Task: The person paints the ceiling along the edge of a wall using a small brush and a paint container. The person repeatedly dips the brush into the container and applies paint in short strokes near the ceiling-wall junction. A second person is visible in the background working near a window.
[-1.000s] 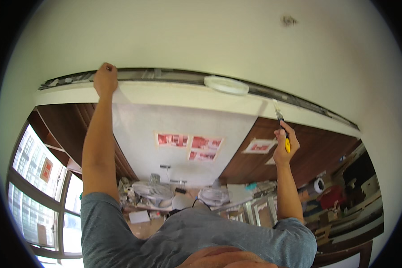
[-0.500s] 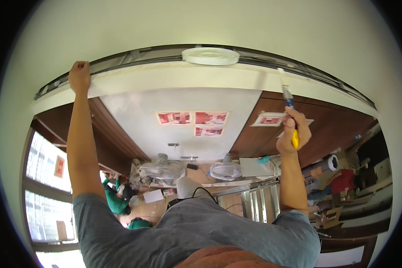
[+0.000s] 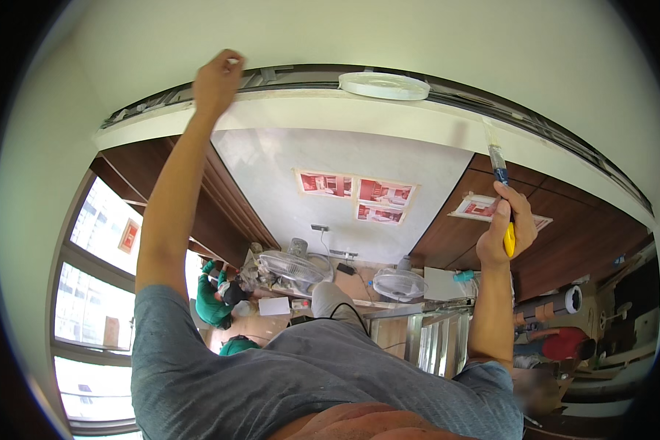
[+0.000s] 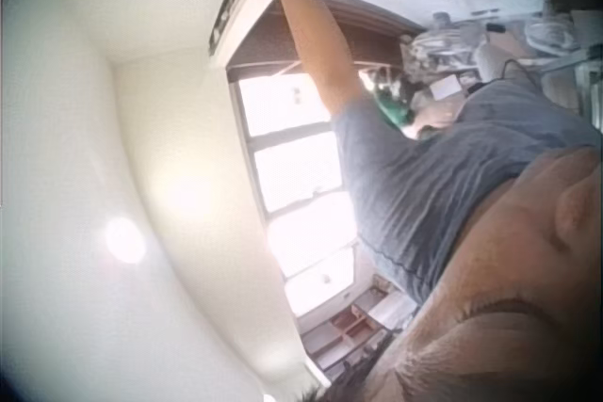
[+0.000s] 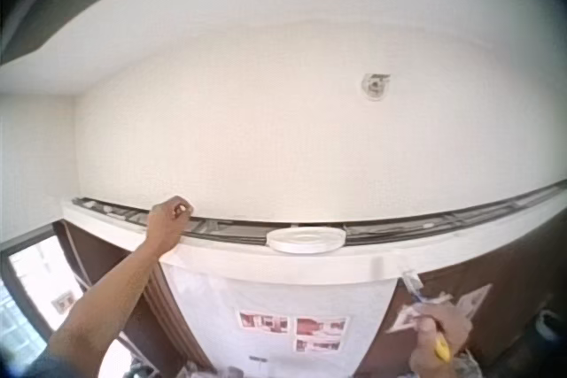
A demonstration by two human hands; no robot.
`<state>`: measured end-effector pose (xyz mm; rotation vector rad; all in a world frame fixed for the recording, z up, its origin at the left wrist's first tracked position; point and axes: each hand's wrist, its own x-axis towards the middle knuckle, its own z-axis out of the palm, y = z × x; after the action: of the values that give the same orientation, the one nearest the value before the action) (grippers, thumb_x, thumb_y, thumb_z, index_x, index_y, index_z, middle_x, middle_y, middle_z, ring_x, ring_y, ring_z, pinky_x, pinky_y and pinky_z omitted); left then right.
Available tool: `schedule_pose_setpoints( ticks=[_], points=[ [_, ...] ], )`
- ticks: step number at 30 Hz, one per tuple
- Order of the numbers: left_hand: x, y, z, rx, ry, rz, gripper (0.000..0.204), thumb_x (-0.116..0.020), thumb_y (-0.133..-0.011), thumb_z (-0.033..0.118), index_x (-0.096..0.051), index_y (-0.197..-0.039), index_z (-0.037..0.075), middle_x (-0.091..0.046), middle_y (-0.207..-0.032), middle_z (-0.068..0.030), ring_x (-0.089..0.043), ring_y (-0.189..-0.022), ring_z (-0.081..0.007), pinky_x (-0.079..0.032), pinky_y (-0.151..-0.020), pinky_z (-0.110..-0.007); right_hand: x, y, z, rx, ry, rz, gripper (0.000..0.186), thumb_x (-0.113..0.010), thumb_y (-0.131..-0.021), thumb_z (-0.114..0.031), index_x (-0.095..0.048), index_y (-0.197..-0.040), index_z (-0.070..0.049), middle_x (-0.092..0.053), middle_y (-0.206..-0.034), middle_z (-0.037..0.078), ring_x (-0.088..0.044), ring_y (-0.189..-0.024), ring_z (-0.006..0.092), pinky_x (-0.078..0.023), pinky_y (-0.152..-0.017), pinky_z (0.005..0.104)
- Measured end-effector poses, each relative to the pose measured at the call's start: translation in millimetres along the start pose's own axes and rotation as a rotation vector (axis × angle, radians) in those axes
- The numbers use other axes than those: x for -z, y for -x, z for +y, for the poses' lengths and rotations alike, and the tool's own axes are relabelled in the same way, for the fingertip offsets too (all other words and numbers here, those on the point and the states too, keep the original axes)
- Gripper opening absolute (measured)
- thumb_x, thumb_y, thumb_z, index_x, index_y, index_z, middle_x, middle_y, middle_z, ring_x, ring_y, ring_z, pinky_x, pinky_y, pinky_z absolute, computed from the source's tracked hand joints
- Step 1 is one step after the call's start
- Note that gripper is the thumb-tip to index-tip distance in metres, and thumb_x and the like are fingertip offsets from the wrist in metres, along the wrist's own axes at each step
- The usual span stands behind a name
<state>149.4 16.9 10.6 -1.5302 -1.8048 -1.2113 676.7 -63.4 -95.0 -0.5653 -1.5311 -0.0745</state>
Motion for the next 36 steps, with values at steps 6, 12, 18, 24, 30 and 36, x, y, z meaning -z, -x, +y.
schedule_pose_setpoints(
  ticks=[6, 12, 18, 24, 30, 36],
  points=[
    [-25, 32, 104, -0.324, 0.281, -0.261, 0.026, -0.077, -0.09, 0.02, -0.074, -0.11, 0.004, -0.074, -0.088, -0.0087, -0.065, -0.076, -0.0199, -0.053, -0.073, -0.034, -2, -2, -3, -0.028, -0.002, -0.005, 0.022, -0.063, -0.101, -0.012, -0.076, -0.11, 0.003, -0.068, -0.081, 0.007, -0.054, -0.066, 0.0109, -0.04, -0.06, 0.0255],
    [-43, 32, 122, -0.214, 0.426, -0.447, 0.031, -0.078, -0.085, 0.017, -0.074, -0.11, 0.0, -0.074, -0.089, -0.0078, -0.061, -0.073, -0.0168, -0.052, -0.071, -0.034, -3, -5, -4, 0.0, -0.004, 0.023, 0.021, -0.063, -0.102, -0.012, -0.077, -0.11, 0.003, -0.066, -0.078, 0.006, -0.055, -0.064, 0.0108, -0.041, -0.059, 0.0253],
    [-44, 32, 129, -0.163, 0.445, -0.459, 0.028, -0.077, -0.085, 0.017, -0.074, -0.107, 0.0, -0.075, -0.091, -0.0082, -0.065, -0.077, -0.0171, -0.053, -0.073, -0.033, -2, -4, -6, -0.013, -0.019, 0.005, 0.019, -0.065, -0.1, -0.009, -0.077, -0.11, 0.002, -0.066, -0.078, 0.006, -0.055, -0.064, 0.0099, -0.041, -0.058, 0.0247],
    [-56, 32, 130, -0.13, 0.513, -0.452, 0.023, -0.075, -0.084, 0.013, -0.072, -0.103, 0.0, -0.074, -0.089, -0.0083, -0.065, -0.078, -0.0172, -0.053, -0.074, -0.033, -2, -6, -6, -0.015, -0.019, 0.0, 0.019, -0.065, -0.1, -0.009, -0.076, -0.11, 0.002, -0.065, -0.077, 0.005, -0.051, -0.062, 0.0087, -0.039, -0.058, 0.0249],
    [-45, 35, 134, -0.124, 0.505, -0.423, 0.021, -0.072, -0.083, 0.01, -0.07, -0.101, 0.001, -0.071, -0.087, -0.0061, -0.059, -0.075, -0.0148, -0.051, -0.072, -0.032, -3, -5, -5, -0.009, -0.008, 0.023, 0.018, -0.064, -0.1, -0.008, -0.076, -0.109, 0.003, -0.064, -0.077, 0.005, -0.051, -0.062, 0.0091, -0.039, -0.057, 0.0255],
    [-36, 38, 127, -0.16, 0.524, -0.399, 0.022, -0.072, -0.083, 0.011, -0.07, -0.103, 0.001, -0.069, -0.087, -0.0041, -0.054, -0.073, -0.0129, -0.049, -0.071, -0.031, -5, -5, -4, -0.005, -0.01, 0.016, 0.018, -0.064, -0.1, -0.008, -0.076, -0.108, 0.003, -0.064, -0.077, 0.005, -0.052, -0.062, 0.0097, -0.039, -0.058, 0.0257]
  ],
)
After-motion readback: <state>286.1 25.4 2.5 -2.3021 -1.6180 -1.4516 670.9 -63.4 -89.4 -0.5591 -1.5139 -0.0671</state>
